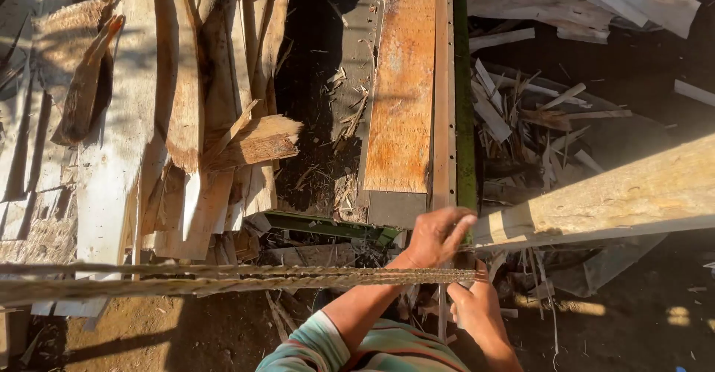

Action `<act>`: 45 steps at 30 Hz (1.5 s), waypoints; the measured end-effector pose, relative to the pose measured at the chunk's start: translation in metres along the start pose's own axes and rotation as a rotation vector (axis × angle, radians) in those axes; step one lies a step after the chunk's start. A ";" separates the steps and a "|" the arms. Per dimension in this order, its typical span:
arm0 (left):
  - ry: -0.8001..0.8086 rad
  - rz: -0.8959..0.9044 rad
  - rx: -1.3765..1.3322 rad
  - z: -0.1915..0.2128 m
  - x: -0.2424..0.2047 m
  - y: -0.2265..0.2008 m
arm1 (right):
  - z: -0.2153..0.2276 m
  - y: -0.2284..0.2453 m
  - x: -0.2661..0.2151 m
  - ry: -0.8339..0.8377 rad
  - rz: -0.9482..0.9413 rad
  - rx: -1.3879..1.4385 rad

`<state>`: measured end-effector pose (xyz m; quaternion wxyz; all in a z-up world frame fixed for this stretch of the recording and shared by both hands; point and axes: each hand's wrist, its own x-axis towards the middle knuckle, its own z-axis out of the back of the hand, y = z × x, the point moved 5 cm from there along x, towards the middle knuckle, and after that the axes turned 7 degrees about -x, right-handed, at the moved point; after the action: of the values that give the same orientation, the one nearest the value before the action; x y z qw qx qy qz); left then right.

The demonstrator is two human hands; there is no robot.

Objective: Trimming and sorting thin wood veneer sheets using a mechanical cutting machine in a workshop.

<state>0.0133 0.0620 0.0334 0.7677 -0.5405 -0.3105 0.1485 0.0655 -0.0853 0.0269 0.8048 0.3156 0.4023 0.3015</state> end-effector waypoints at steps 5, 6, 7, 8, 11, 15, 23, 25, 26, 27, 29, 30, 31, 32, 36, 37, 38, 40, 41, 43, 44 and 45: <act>-0.672 0.539 0.955 0.117 -0.034 0.123 | 0.023 0.042 -0.027 0.010 -0.115 0.076; -0.683 0.534 0.954 0.118 -0.032 0.134 | 0.023 0.043 -0.029 0.009 -0.104 0.072; -0.626 0.654 0.916 0.118 -0.029 0.153 | 0.022 0.043 -0.030 0.008 -0.109 0.053; -0.566 0.772 0.874 0.118 -0.027 0.172 | 0.022 0.043 -0.030 0.007 -0.115 0.035; -0.487 0.926 0.879 0.113 -0.014 0.163 | 0.019 0.042 -0.027 0.006 -0.125 0.023; -0.482 0.953 0.872 0.116 -0.011 0.158 | 0.020 0.040 -0.025 0.003 -0.113 0.023; -0.929 0.727 -0.296 0.160 -0.020 0.146 | 0.023 0.042 -0.025 0.017 -0.113 0.026; -0.976 0.645 -0.328 0.202 -0.050 0.135 | 0.023 0.040 -0.023 0.016 -0.112 0.037; -1.028 0.569 -0.369 0.223 -0.068 0.128 | 0.022 0.038 -0.023 0.018 -0.116 0.036; -1.025 0.570 -0.362 0.250 -0.091 0.132 | 0.023 0.037 -0.023 0.020 -0.117 0.043; -1.120 0.637 -0.228 0.308 -0.144 0.140 | 0.023 0.037 -0.023 0.005 -0.113 0.047; -1.118 0.643 -0.219 0.314 -0.156 0.118 | 0.023 0.043 -0.026 0.011 -0.118 0.053; -1.212 0.440 -0.506 0.320 -0.167 0.097 | 0.023 0.048 -0.028 0.007 -0.135 0.050; -1.282 0.224 -0.793 0.325 -0.179 0.076 | 0.025 0.052 -0.032 0.002 -0.154 0.043; -1.057 0.205 -0.055 0.452 -0.298 0.169 | 0.023 0.039 -0.024 -0.006 -0.195 0.017; -0.944 0.239 0.187 0.482 -0.321 0.175 | 0.021 0.030 -0.018 -0.018 -0.195 0.018; -0.816 0.276 0.419 0.507 -0.346 0.182 | 0.021 0.019 -0.015 -0.030 -0.202 0.015; -0.915 0.356 0.360 0.532 -0.356 0.114 | 0.021 0.012 -0.012 -0.044 -0.195 0.033; -1.018 0.423 0.303 0.543 -0.360 0.080 | 0.022 0.008 -0.010 -0.062 -0.176 0.053; -1.218 0.574 0.192 0.531 -0.308 -0.022 | 0.020 0.008 -0.010 -0.061 -0.182 0.044; -1.319 0.647 0.138 0.511 -0.288 -0.086 | 0.020 0.009 -0.010 -0.065 -0.169 0.042; -1.313 0.662 0.140 0.484 -0.294 -0.077 | 0.019 0.007 -0.017 -0.061 -0.183 0.039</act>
<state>-0.5277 0.2249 0.1200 0.3714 -0.3555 -0.5165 0.6848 0.0715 -0.0981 0.0490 0.8345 0.3021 0.4106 0.2091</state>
